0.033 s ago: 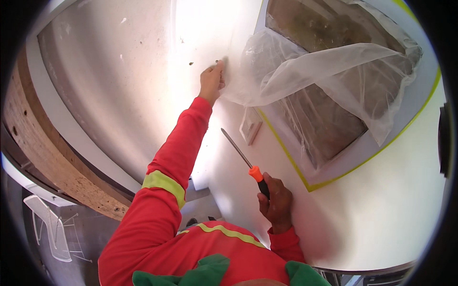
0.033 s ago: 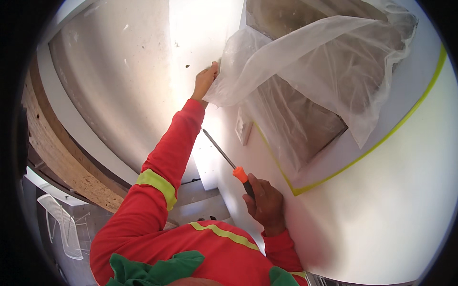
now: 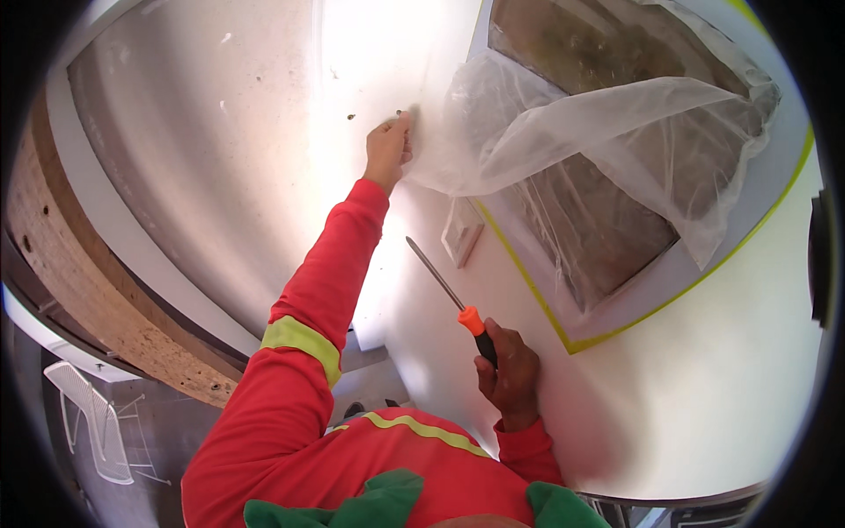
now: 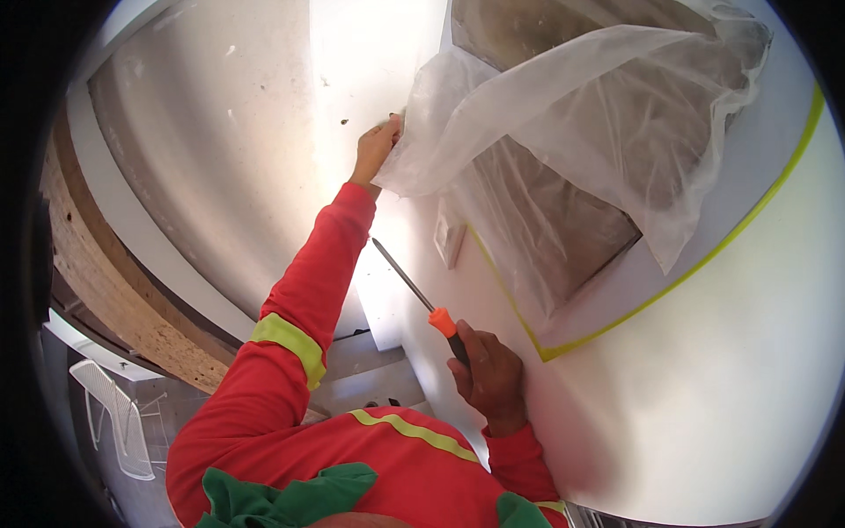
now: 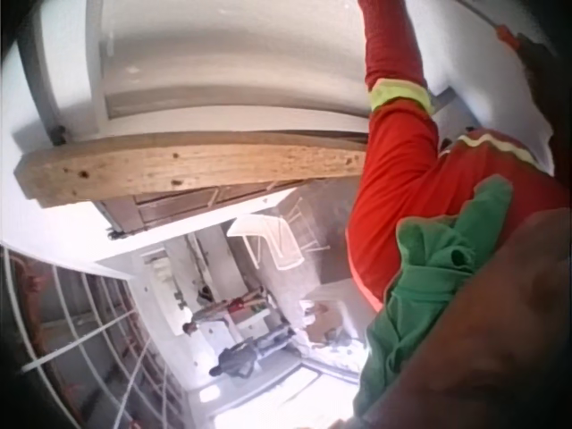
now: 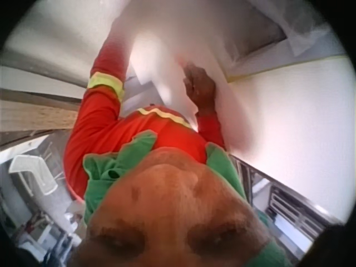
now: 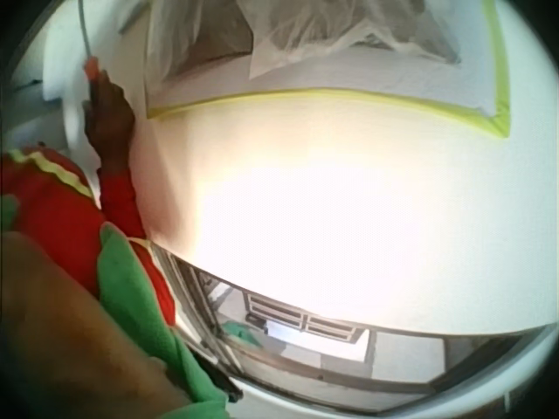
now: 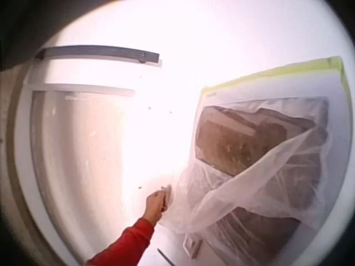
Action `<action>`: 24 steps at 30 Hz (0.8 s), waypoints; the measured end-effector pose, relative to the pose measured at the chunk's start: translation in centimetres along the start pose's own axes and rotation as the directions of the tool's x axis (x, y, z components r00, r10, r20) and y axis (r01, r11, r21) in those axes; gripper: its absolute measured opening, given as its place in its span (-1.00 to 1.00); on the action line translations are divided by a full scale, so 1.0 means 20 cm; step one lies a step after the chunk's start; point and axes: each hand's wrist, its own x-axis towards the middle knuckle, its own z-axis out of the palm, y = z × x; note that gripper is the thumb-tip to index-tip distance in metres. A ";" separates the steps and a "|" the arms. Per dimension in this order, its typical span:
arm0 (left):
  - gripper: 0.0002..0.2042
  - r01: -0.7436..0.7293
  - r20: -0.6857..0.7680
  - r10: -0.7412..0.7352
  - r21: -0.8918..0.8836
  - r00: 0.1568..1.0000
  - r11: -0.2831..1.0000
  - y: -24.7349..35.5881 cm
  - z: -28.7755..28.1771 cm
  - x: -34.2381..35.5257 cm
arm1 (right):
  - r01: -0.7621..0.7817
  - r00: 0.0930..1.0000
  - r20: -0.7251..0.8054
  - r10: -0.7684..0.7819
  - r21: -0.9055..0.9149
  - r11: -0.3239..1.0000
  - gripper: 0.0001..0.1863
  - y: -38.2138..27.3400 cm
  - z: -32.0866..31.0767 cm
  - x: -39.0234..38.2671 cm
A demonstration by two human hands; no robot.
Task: The person positions a white wall panel against a wall and uses a screwdriver to drive screws into pre-drilled holes to secure it. The person repeatedly retrieves screws from a nearby surface and fastens them into the panel.
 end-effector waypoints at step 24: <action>-0.83 0.181 0.148 -0.137 -0.342 0.979 0.922 0.04 0.02 0.03 | -0.002 1.000 -0.007 0.002 -0.058 0.998 -0.48 -0.01 0.06 0.02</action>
